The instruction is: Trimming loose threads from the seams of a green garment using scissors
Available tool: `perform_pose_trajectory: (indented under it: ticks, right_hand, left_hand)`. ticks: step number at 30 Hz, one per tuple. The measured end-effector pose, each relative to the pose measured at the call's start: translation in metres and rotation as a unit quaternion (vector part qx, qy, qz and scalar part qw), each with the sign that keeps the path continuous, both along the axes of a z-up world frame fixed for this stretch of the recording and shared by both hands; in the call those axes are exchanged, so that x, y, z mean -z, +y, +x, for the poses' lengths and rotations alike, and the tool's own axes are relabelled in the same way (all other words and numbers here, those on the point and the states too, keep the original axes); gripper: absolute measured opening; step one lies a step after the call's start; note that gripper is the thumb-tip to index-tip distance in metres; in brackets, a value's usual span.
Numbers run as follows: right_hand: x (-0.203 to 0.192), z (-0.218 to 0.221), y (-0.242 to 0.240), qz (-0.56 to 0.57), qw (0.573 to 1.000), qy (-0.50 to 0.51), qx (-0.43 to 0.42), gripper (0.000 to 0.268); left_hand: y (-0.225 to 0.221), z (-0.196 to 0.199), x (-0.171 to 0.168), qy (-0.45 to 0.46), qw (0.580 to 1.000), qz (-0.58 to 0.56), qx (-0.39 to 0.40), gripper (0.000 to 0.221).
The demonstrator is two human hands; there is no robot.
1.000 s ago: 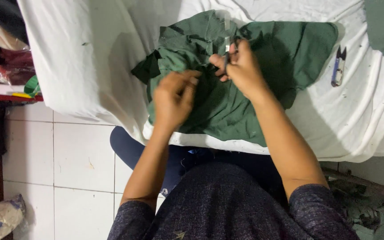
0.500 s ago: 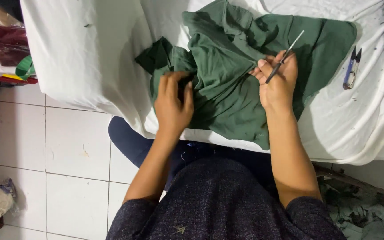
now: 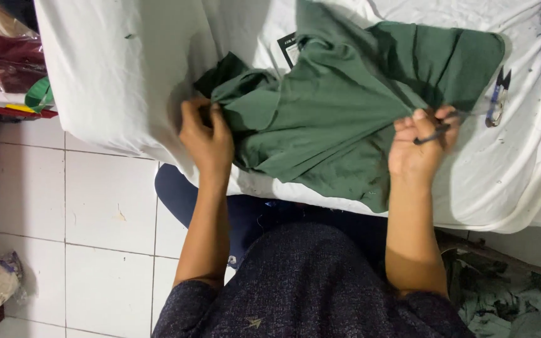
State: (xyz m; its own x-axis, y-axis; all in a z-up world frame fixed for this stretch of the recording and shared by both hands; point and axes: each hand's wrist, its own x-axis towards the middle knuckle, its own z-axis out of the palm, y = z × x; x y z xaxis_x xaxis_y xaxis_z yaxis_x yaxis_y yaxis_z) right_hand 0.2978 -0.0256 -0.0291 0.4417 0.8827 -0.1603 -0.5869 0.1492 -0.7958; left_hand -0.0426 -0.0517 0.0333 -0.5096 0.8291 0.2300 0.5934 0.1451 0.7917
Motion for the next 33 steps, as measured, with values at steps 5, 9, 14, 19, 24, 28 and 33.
perform_pose_trajectory:
  ticks: [5,9,14,19,24,28,33]
  right_hand:
    - [-0.002,0.013,-0.015,0.01,0.996,-0.086,0.014,0.031]
    - [-0.007,0.002,-0.013,0.013,0.993,-0.121,0.009,0.032]
    - [0.001,-0.004,-0.011,0.039,0.976,-0.212,0.022,0.03]
    - [-0.001,-0.007,-0.009,0.041,0.974,-0.223,0.018,0.029]
    - [0.008,-0.004,-0.007,0.028,0.973,-0.23,0.01,0.027]
    - [0.008,-0.005,-0.004,0.011,0.972,-0.232,0.031,0.026]
    - [-0.009,-0.014,-0.008,0.028,0.965,-0.259,0.033,0.036]
  left_hand:
    - [-0.001,-0.003,-0.006,0.05,0.998,0.049,-0.002,0.006]
    - [0.014,0.01,-0.04,0.141,0.981,0.122,0.056,0.026]
    - [0.041,0.006,-0.024,0.21,0.93,-0.002,0.302,0.05]
    - [0.048,-0.001,-0.005,0.146,0.939,0.06,0.306,0.007]
    - [0.005,0.006,-0.039,0.053,0.957,0.134,0.252,0.011]
    - [-0.031,0.007,-0.023,0.082,0.951,0.104,0.279,0.018]
    - [-0.063,0.017,0.006,0.058,0.966,0.067,0.242,0.017]
